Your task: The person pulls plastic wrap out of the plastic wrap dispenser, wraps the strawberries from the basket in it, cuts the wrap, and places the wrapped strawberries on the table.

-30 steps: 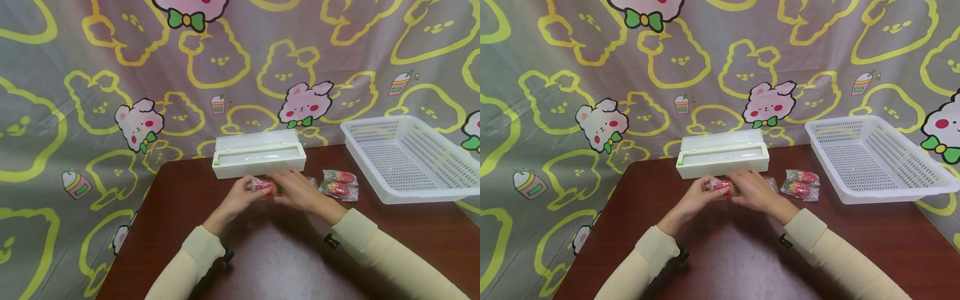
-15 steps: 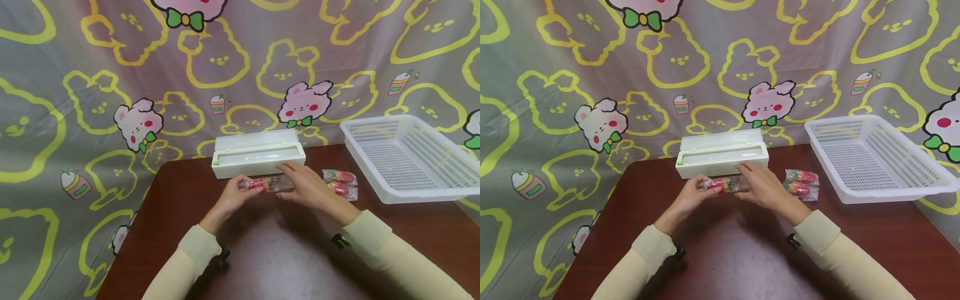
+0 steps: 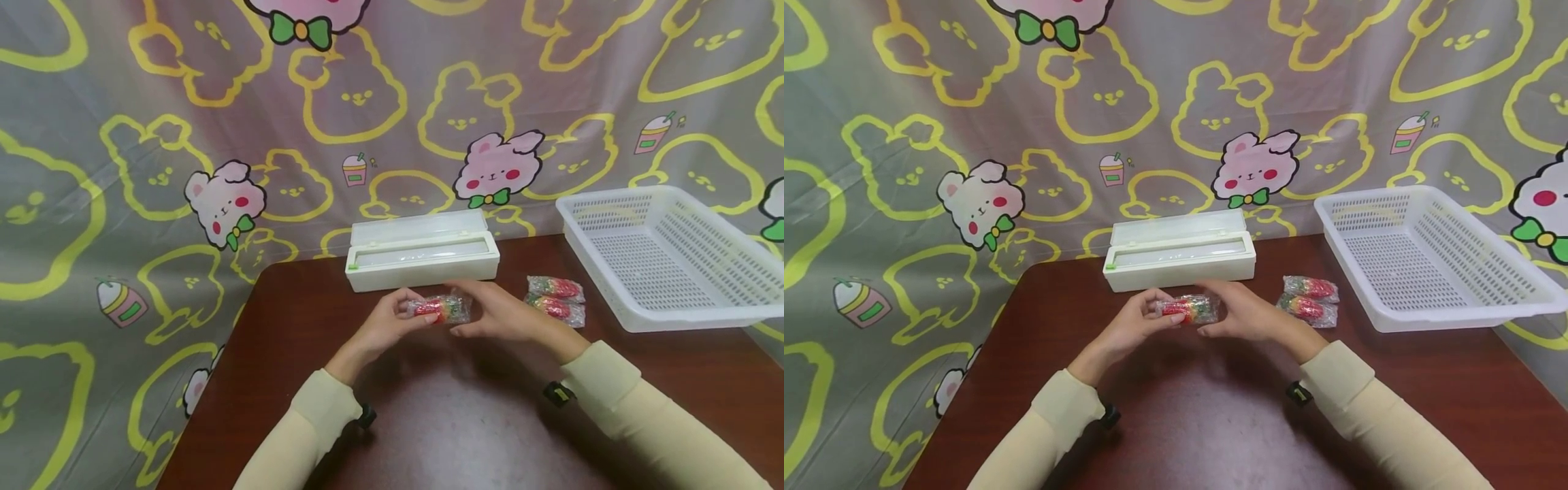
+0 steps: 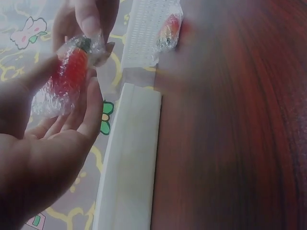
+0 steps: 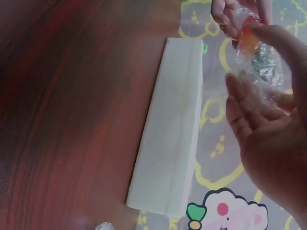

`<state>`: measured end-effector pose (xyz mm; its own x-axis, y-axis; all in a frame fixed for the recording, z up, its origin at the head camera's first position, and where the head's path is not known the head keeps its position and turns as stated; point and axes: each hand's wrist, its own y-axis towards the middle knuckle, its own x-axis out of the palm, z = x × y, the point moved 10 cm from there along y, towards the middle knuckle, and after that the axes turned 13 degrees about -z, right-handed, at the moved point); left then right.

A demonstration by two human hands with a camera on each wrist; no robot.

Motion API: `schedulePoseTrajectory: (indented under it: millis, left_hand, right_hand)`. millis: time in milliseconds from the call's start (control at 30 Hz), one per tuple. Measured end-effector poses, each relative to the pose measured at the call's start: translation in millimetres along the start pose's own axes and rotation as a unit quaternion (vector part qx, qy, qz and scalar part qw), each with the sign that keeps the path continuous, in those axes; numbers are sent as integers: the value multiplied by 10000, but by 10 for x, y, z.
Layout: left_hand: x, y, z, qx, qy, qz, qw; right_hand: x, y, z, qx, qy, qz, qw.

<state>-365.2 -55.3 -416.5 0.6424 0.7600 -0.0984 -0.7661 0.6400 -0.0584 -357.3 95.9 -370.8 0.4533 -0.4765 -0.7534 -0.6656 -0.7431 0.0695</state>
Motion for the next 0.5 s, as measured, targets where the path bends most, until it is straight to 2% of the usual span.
schedulePoseTrajectory:
  millis: [167, 267, 500]
  left_hand:
    - [39, 17, 16, 40, -43, -197, 9998]
    - [50, 27, 1, 26, -20, -230, 9997]
    - [60, 30, -17, 12, 71, -213, 9997]
  right_hand:
    - [50, 7, -56, -245, 333, -135, 9991]
    - [85, 2, -76, -396, 302, -90, 9987]
    - [112, -3, -54, -179, 288, 94, 9994]
